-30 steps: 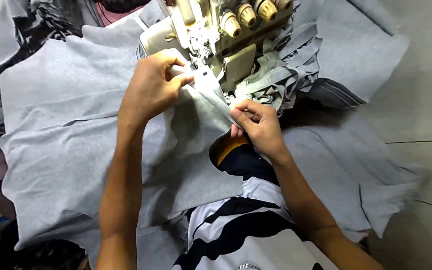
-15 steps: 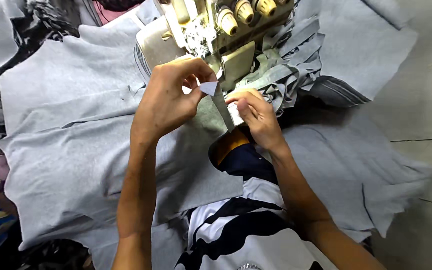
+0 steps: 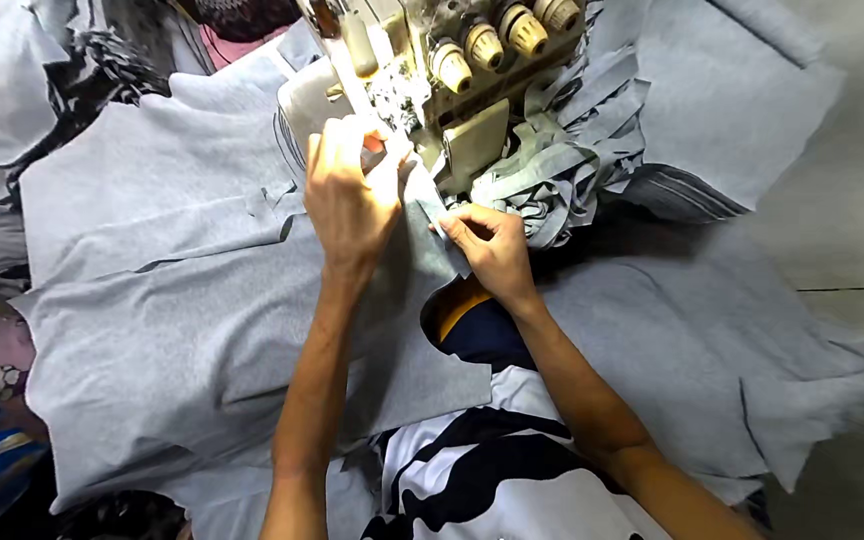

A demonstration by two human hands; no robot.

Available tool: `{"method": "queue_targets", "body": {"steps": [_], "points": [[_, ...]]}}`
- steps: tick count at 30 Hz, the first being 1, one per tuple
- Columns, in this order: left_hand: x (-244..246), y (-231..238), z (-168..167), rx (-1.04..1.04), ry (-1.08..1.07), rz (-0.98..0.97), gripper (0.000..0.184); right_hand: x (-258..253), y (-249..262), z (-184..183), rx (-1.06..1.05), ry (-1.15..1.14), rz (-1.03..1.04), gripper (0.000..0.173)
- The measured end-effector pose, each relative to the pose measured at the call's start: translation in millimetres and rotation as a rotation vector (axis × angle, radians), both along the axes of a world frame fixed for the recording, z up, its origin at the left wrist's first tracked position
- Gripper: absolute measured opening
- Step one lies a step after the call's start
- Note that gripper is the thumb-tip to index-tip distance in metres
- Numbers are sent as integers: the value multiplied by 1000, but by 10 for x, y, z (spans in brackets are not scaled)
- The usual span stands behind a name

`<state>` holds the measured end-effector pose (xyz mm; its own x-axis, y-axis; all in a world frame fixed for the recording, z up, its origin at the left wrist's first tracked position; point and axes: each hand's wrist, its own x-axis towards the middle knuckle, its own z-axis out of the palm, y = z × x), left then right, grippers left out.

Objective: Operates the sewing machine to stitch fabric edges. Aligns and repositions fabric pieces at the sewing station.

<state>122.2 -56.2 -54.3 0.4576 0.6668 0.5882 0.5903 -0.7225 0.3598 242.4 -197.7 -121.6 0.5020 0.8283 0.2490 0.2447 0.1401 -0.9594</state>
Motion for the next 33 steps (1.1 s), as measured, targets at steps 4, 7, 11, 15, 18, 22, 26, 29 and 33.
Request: {"method": "queue_targets", "body": {"steps": [4,7,11,15,18,22,26,29,33], "points": [[-267,-324,-100,82,49,-219,25,-10,-15,5,-21,3,-21,14],[-309,-420,-236,118,186,-254,36,-17,-18,3,-19,17,-27,12],[-334,-436,-254,106,263,-244,42,-41,-15,3,-45,49,-52,11],[-322,-416,-217,54,263,-250,41,-59,6,11,-65,94,-81,16],[-321,-434,-233,49,256,-238,41,-46,23,38,-105,84,-58,23],[-354,-565,-282,31,198,-130,41,-32,40,96,-150,24,4,21],[-348,-602,-288,-23,178,-25,47,-60,30,103,-146,13,31,8],[-297,-606,-283,-17,180,19,49,-70,30,96,-119,52,37,9],[-240,-663,-299,-5,161,52,49,-77,10,95,-78,89,35,10]]}}
